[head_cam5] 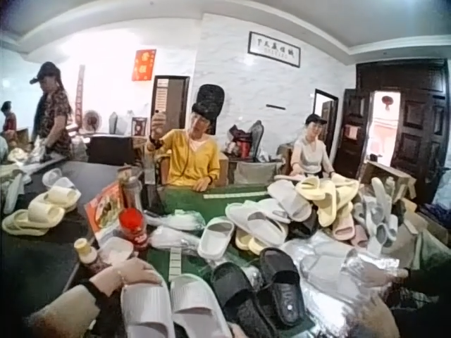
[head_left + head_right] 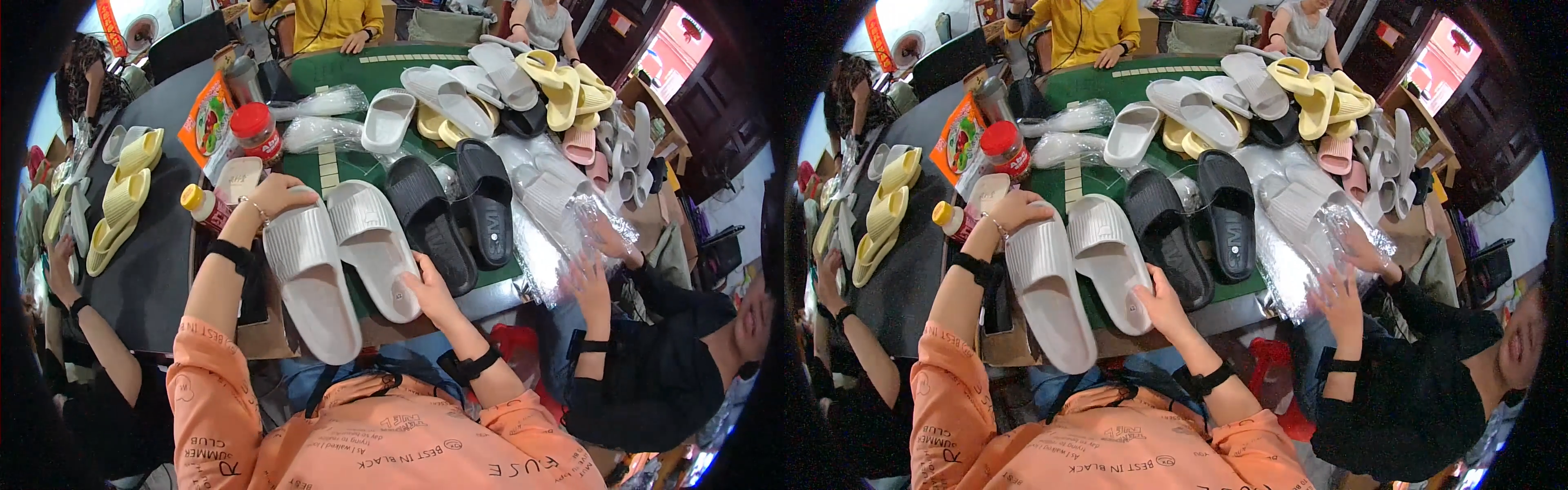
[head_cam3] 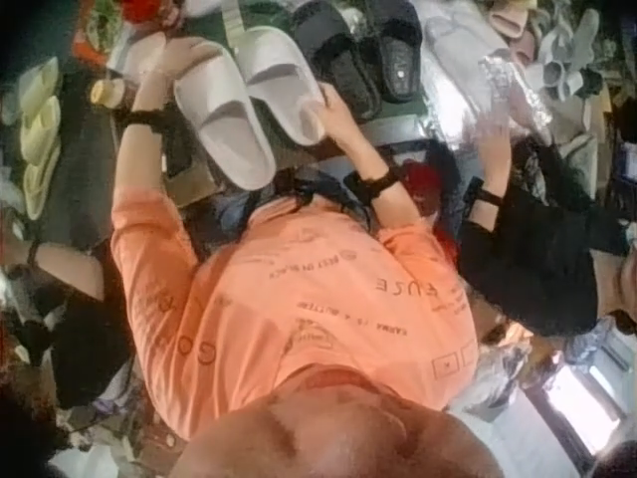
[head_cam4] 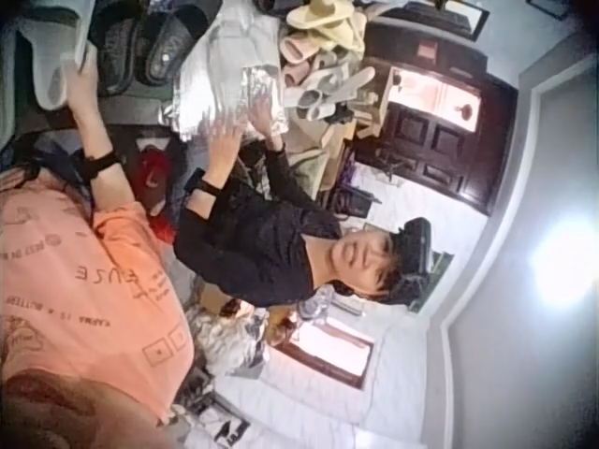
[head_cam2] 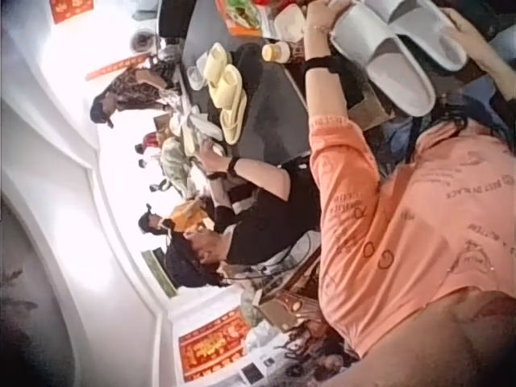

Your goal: The recorder and other workers are inspecting and preparing various colored slippers for packaging, including tying tags and organizing pairs.

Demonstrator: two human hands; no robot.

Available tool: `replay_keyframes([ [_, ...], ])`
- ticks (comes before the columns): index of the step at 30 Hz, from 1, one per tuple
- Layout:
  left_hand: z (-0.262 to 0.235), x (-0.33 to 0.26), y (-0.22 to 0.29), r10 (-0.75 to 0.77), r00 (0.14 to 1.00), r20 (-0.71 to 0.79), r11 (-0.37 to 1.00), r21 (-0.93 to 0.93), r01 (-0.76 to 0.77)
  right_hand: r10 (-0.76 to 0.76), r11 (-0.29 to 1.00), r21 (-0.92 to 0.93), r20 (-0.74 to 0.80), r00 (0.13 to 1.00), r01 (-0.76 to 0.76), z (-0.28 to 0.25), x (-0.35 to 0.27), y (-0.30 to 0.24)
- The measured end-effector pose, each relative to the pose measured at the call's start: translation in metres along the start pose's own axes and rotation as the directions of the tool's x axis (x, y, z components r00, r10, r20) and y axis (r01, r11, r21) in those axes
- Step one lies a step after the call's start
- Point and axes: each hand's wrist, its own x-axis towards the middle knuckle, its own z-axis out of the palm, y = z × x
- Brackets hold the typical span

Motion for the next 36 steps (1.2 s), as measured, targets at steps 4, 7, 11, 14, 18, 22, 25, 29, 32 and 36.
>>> replay_keyframes([
  [4, 0.012, 0.020, -0.015, 0.002, 0.999, -0.051, 1.000, -0.024, -0.003, -0.151, 0.970, -0.196, -0.039, 0.988, 0.141, -0.002, 0.004, 0.017],
  [7, 0.013, 0.020, -0.024, -0.059, 0.996, -0.068, 0.996, -0.070, 0.054, -0.234, 0.954, -0.215, -0.092, 0.968, 0.210, -0.002, 0.004, 0.020],
  [11, 0.018, 0.017, -0.025, -0.099, 0.980, -0.172, 0.990, -0.121, 0.078, -0.278, 0.945, -0.216, -0.147, 0.949, 0.244, 0.005, 0.009, 0.015],
  [14, 0.022, 0.019, -0.031, -0.102, 0.968, -0.230, 0.988, -0.140, 0.071, -0.404, 0.828, -0.466, -0.106, 0.909, 0.313, 0.002, 0.017, 0.009],
  [18, 0.035, 0.024, -0.025, 0.200, 0.931, -0.306, 0.978, 0.114, -0.173, -0.433, 0.725, -0.612, -0.045, 0.900, 0.317, 0.002, 0.024, 0.003],
  [22, 0.074, 0.003, 0.007, 0.347, 0.922, -0.170, 0.932, 0.172, -0.319, -0.430, 0.693, -0.626, 0.039, 0.902, 0.358, 0.002, 0.022, 0.005],
  [25, 0.092, -0.027, 0.048, 0.295, 0.930, -0.217, 0.884, 0.431, -0.180, -0.552, 0.412, -0.789, 0.182, 0.813, 0.456, 0.001, 0.019, 0.010],
  [29, 0.101, -0.029, 0.046, 0.244, 0.921, -0.304, 0.916, 0.383, -0.117, -0.553, 0.429, -0.775, 0.180, 0.813, 0.463, 0.002, 0.020, 0.011],
  [32, 0.108, -0.029, 0.040, 0.267, 0.899, -0.347, 0.889, 0.449, -0.090, -0.561, 0.429, -0.779, 0.168, 0.811, 0.458, 0.002, 0.021, 0.014],
  [36, 0.110, -0.031, 0.042, 0.246, 0.895, -0.372, 0.909, 0.408, -0.081, -0.566, 0.446, -0.765, 0.161, 0.808, 0.465, 0.004, 0.020, 0.012],
])
